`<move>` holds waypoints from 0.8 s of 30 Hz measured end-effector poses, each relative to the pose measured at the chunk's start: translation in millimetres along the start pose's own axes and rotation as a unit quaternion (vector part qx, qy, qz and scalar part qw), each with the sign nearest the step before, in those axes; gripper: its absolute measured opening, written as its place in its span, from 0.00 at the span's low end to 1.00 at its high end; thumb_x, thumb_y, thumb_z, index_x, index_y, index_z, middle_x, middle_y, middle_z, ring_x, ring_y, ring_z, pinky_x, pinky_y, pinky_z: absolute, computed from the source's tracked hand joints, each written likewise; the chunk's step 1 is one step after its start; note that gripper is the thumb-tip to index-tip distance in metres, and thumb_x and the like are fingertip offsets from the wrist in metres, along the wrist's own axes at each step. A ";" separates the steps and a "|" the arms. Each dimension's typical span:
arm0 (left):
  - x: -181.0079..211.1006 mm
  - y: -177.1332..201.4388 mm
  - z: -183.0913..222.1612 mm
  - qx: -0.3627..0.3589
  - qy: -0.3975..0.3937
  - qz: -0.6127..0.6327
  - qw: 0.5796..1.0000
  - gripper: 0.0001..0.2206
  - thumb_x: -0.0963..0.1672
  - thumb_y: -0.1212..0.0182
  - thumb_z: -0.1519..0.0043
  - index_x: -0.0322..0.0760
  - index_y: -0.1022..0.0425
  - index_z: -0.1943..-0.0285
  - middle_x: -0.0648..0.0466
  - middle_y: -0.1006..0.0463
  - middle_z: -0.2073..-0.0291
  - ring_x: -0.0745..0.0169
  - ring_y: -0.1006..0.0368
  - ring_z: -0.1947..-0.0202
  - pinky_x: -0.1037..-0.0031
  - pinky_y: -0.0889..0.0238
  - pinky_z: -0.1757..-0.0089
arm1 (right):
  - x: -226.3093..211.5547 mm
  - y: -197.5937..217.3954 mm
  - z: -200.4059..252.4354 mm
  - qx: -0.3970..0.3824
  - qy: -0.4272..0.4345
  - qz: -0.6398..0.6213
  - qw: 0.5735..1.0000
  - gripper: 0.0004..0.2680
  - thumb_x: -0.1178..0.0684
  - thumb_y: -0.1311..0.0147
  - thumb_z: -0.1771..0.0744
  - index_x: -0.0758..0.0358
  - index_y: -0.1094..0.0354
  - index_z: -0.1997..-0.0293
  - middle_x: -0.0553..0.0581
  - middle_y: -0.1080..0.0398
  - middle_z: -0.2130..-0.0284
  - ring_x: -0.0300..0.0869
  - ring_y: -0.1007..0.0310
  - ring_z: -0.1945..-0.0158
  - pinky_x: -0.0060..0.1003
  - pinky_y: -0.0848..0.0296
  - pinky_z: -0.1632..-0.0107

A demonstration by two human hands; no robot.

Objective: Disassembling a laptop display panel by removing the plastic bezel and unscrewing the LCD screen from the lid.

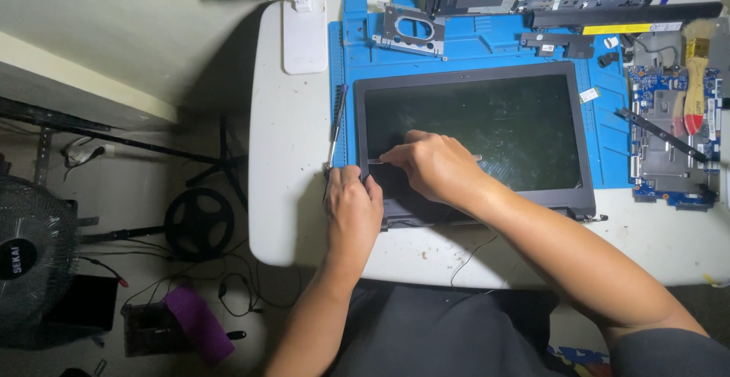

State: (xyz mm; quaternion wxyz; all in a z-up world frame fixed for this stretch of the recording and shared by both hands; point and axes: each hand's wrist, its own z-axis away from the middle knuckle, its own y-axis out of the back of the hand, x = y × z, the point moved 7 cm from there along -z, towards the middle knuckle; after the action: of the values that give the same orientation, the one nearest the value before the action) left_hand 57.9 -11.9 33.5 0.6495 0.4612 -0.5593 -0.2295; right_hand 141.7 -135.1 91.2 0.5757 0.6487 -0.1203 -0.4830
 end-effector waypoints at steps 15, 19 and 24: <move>2.5 -10.2 -5.8 0.040 -0.037 -0.057 0.997 0.07 0.39 0.39 0.41 0.28 0.27 0.56 0.48 0.29 0.70 0.51 0.25 0.71 0.67 0.29 0.71 | 3.1 21.0 -1.4 -0.011 -0.045 0.014 0.999 0.06 0.56 0.45 0.32 0.54 0.19 0.57 0.59 0.24 0.73 0.50 0.20 0.71 0.41 0.21 0.69; 6.5 -13.7 -15.7 0.051 -0.054 -0.091 0.993 0.07 0.39 0.38 0.41 0.29 0.27 0.57 0.48 0.29 0.70 0.52 0.25 0.71 0.68 0.29 0.71 | 24.3 19.4 -4.2 0.023 -0.068 0.027 0.997 0.07 0.57 0.46 0.31 0.55 0.19 0.56 0.59 0.25 0.73 0.48 0.20 0.72 0.40 0.21 0.70; 13.8 -18.5 -32.7 0.104 -0.074 -0.142 0.982 0.06 0.37 0.44 0.41 0.26 0.25 0.59 0.50 0.29 0.73 0.55 0.25 0.77 0.70 0.31 0.75 | 21.7 14.6 -20.4 0.032 -0.012 0.023 0.999 0.07 0.54 0.47 0.30 0.56 0.20 0.56 0.59 0.25 0.72 0.50 0.19 0.70 0.41 0.20 0.69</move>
State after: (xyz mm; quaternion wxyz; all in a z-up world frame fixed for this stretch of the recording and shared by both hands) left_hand 96.3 -20.6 26.4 0.5158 0.5824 -0.5554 -0.2936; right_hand 174.1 -142.2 90.6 0.5643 0.6576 -0.1575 -0.4737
